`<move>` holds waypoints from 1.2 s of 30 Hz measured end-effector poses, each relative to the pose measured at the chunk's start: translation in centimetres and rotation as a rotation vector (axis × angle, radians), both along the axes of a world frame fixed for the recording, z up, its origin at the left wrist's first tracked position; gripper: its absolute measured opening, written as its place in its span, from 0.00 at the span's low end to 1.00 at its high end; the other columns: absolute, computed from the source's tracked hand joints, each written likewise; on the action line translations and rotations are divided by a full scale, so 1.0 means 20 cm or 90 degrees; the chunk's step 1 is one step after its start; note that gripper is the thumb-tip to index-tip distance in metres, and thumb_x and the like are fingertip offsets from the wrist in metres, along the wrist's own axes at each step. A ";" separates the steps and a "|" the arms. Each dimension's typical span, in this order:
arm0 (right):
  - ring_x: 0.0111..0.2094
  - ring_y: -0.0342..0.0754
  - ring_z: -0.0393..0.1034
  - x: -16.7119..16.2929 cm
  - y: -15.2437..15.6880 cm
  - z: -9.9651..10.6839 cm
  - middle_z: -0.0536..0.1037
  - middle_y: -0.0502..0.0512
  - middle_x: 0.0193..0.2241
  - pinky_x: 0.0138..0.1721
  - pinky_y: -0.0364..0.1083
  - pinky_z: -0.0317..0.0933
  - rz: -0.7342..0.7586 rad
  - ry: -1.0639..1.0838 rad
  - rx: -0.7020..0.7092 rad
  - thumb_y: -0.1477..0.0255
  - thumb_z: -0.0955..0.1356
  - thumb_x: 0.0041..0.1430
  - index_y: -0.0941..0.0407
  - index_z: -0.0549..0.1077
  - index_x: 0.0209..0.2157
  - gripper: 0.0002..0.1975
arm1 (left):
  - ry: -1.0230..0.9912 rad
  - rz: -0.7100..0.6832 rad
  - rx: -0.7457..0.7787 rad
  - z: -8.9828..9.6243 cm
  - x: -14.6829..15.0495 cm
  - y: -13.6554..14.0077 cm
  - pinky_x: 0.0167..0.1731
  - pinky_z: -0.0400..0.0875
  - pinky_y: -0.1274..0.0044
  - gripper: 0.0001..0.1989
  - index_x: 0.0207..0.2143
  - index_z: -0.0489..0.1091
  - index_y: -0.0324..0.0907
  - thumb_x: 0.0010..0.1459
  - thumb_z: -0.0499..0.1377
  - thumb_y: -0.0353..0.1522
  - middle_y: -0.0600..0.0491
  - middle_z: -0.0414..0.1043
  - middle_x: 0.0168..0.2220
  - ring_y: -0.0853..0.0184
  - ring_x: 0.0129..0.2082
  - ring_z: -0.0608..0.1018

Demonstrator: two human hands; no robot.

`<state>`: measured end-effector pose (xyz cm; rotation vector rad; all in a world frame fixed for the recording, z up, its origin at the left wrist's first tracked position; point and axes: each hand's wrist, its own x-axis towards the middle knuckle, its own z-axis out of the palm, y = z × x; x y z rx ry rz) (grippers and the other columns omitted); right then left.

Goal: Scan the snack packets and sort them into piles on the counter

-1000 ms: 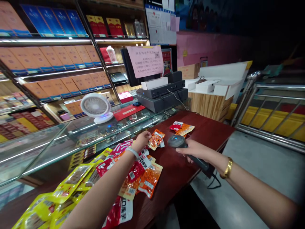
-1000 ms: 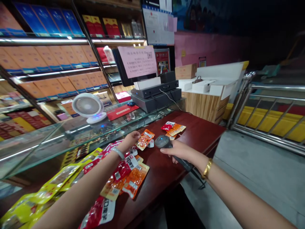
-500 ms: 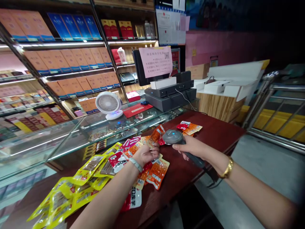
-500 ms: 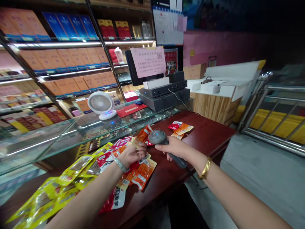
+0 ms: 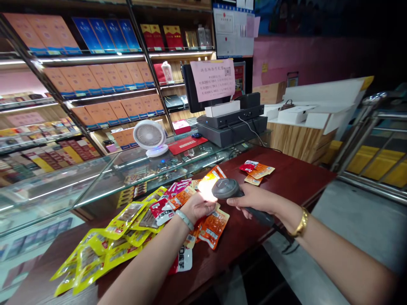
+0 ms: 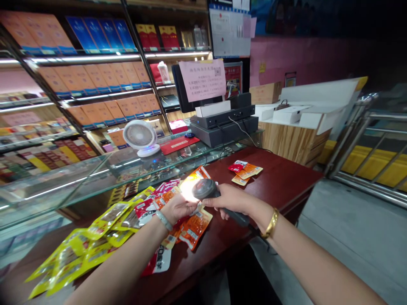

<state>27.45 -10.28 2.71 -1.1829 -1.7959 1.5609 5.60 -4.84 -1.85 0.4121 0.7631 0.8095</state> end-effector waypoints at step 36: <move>0.15 0.41 0.67 0.62 0.09 -0.25 0.71 0.46 0.19 0.15 0.39 0.61 -0.248 0.057 -0.066 0.51 0.73 0.52 0.57 0.68 0.30 0.23 | 0.592 -0.095 0.249 -0.14 0.93 0.81 0.18 0.55 0.81 0.16 0.28 0.63 0.39 0.65 0.55 0.41 0.58 0.61 0.17 0.75 0.14 0.62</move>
